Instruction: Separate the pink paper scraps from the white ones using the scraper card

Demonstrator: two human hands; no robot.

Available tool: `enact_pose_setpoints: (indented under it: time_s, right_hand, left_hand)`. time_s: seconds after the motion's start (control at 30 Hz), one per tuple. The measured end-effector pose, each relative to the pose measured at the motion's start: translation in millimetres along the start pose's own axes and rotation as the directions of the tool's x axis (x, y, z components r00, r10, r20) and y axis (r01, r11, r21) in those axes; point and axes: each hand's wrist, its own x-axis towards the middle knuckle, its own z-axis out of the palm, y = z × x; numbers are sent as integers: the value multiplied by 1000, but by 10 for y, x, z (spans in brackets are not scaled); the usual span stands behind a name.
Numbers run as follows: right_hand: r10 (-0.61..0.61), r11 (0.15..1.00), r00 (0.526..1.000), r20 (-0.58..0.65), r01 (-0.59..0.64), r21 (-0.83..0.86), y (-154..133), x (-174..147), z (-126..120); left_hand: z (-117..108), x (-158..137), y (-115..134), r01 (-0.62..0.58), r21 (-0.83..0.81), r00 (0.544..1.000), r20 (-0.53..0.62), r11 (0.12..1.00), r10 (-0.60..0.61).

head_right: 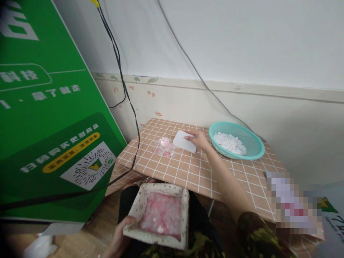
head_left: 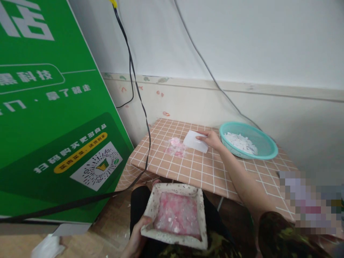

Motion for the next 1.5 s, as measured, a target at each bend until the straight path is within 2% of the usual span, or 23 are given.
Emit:
enact_pose_setpoints:
  time_s: [0.13, 0.3, 0.4, 0.5, 0.57, 0.67, 0.8, 0.9, 1.0, 1.07, 1.2, 1.4, 1.5]
  right_hand:
    - [-57, 998, 997, -48, 58, 23, -1, -174, -64]
    - [-75, 996, 992, 103, 70, 55, -65, -335, -91]
    - [-26, 995, 999, 38, 22, 98, -90, -404, -86]
    - [22, 995, 999, -39, -19, 93, -90, -456, -71]
    - [22, 994, 1000, 1, -22, 109, -84, -481, -69]
    - [13, 987, 997, 75, -25, 156, -62, -494, -114]
    - [37, 992, 999, 12, -38, 120, -1, -486, -218]
    - [41, 992, 988, 146, -57, 111, 2, -495, -229]
    - [-4, 983, 953, 303, -51, 174, -68, -523, -214]
    - [1, 976, 946, 324, -71, 205, -125, -545, -234]
    - [78, 982, 952, 297, -125, 143, -180, -575, -299]
    - [-8, 975, 895, 447, -93, 202, -219, -601, -202]
    - [9, 959, 890, 455, -136, 247, -218, -599, -231]
  left_hand:
    - [-63, -67, 70, 32, 29, 999, 6, 999, -32]
    - [-239, -38, 172, -35, 27, 999, -5, 999, 35]
    - [-280, 47, 283, -68, 17, 997, -24, 998, 68]
    - [-222, 134, 408, -110, 39, 994, -12, 993, 111]
    - [-147, 188, 465, -90, 64, 996, 16, 994, 90]
    - [-31, 261, 498, -74, 103, 997, -13, 992, 75]
    - [66, 326, 522, -38, 163, 999, -3, 986, 39]
    - [103, 365, 564, -3, 181, 999, 34, 983, -3]
    - [130, 420, 579, 27, 182, 997, 70, 983, -40]
    - [138, 461, 551, 27, 177, 996, 75, 984, -40]
    - [110, 507, 454, -34, 193, 997, 70, 981, 20]
    - [64, 466, 449, -43, 145, 995, 93, 988, 29]
    - [62, 432, 476, -43, 145, 996, 85, 988, 31]
